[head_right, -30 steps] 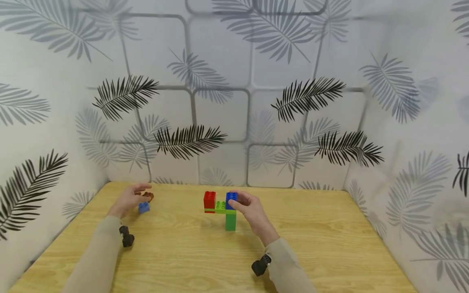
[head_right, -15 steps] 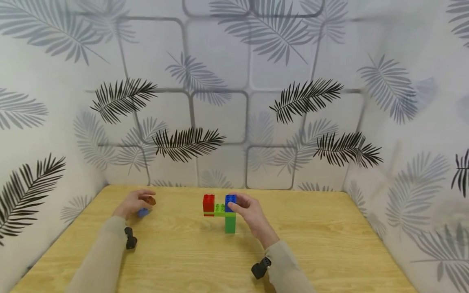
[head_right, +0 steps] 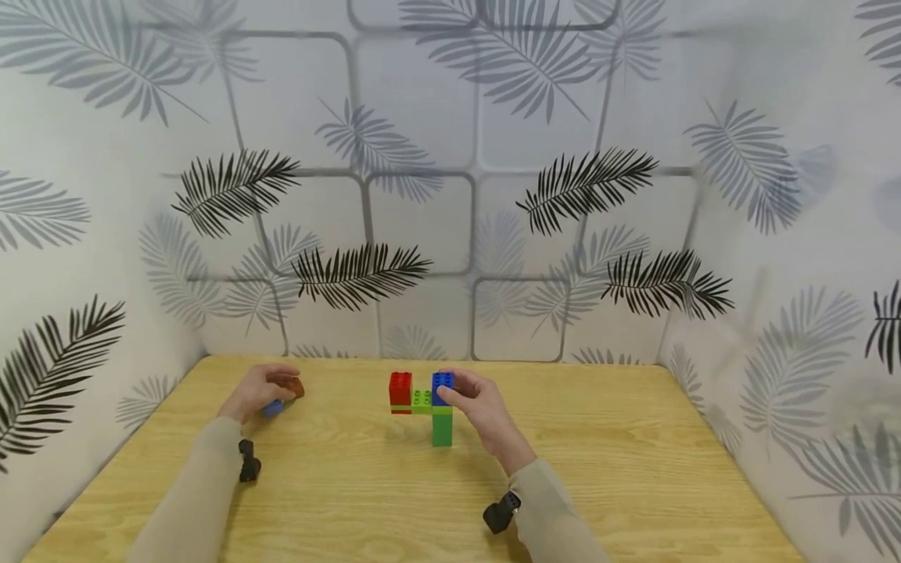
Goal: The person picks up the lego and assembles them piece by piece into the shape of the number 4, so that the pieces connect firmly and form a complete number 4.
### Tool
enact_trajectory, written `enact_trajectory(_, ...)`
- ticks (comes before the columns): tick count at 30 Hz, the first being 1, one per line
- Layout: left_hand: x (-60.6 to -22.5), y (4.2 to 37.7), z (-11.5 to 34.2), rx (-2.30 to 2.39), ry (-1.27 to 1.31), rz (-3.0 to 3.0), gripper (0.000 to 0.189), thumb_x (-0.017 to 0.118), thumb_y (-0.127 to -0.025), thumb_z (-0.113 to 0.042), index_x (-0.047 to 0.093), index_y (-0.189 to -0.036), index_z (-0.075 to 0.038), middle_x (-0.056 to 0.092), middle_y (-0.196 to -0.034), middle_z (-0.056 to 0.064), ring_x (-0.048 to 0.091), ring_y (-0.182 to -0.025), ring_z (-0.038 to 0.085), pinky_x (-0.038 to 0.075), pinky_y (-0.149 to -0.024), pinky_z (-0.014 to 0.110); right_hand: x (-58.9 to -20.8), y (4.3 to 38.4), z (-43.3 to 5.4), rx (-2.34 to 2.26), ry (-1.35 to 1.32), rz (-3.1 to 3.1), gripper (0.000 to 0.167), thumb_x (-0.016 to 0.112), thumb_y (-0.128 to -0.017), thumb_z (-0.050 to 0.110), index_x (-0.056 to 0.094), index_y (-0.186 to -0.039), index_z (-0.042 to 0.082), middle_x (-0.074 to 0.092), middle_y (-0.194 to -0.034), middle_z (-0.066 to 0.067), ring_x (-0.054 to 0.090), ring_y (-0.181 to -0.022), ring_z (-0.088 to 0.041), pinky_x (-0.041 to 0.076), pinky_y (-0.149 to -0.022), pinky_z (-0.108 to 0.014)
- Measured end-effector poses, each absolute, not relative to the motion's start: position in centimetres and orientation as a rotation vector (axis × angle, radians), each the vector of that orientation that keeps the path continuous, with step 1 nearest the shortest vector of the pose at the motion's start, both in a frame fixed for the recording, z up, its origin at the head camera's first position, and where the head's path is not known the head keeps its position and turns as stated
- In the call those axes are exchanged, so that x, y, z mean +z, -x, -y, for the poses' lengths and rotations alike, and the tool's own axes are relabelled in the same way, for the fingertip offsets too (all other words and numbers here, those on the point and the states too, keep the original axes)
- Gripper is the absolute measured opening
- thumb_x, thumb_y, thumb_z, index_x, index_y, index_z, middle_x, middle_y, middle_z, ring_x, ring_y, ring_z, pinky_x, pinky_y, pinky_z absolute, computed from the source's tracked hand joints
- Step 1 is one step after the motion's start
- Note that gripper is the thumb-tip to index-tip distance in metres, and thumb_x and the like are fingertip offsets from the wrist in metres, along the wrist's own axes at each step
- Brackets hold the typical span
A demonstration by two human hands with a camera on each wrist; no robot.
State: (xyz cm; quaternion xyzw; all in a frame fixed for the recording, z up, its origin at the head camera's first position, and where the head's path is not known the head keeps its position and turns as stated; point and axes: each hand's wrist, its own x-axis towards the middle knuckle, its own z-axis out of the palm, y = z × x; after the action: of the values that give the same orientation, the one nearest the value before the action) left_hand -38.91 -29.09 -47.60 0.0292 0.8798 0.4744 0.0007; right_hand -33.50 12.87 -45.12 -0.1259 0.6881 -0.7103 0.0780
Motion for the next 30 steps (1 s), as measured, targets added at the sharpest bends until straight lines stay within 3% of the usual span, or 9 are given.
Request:
enact_trajectory(11,-46.0,38.8,28.4,1.607,-0.234,-2.79,0.045,0.065,-0.092,-0.005,0.056,-0.136,-0.001,0.058,-0.135,0.022,0.056,-0.121,0.036,0.052,-0.093,0.039,-45.1,33.7,-12.6,-2.122,0.396,-2.071,0.044,0.065,-0.096,0.021,0.057,-0.137,0.008,0.064,-0.121,-0.006,0.062,-0.11,-0.019,0.043,-0.108,-0.042)
enact_trajectory(19,-44.9,38.4,26.7,1.736,-0.327,-2.767,0.039,0.066,-0.094,-0.011,0.061,-0.133,-0.005,0.057,-0.135,0.021,0.06,-0.118,0.038,0.051,-0.096,0.046,-44.9,33.6,-12.7,-2.13,0.374,-2.091,0.045,0.064,-0.096,0.019,0.055,-0.138,0.007,0.061,-0.128,-0.011,0.057,-0.121,-0.029,0.04,-0.11,-0.045)
enact_trajectory(26,-44.9,38.0,24.4,1.899,-0.358,-2.694,0.041,0.068,-0.092,-0.01,0.06,-0.132,-0.002,0.059,-0.131,0.024,0.062,-0.116,0.035,0.053,-0.084,0.021,-45.3,33.5,-12.7,-2.116,0.348,-2.089,0.047,0.065,-0.096,0.019,0.054,-0.14,0.007,0.062,-0.127,-0.008,0.06,-0.114,-0.017,0.043,-0.109,-0.04)
enact_trajectory(30,-44.5,37.7,23.1,1.969,-0.397,-2.635,0.044,0.07,-0.091,-0.011,0.059,-0.133,-0.001,0.06,-0.13,0.024,0.063,-0.115,0.03,0.053,-0.082,0.017,-45.3,33.5,-12.6,-2.111,0.391,-2.091,0.051,0.065,-0.096,0.021,0.051,-0.141,0.004,0.062,-0.126,-0.007,0.06,-0.112,-0.014,0.044,-0.107,-0.038)
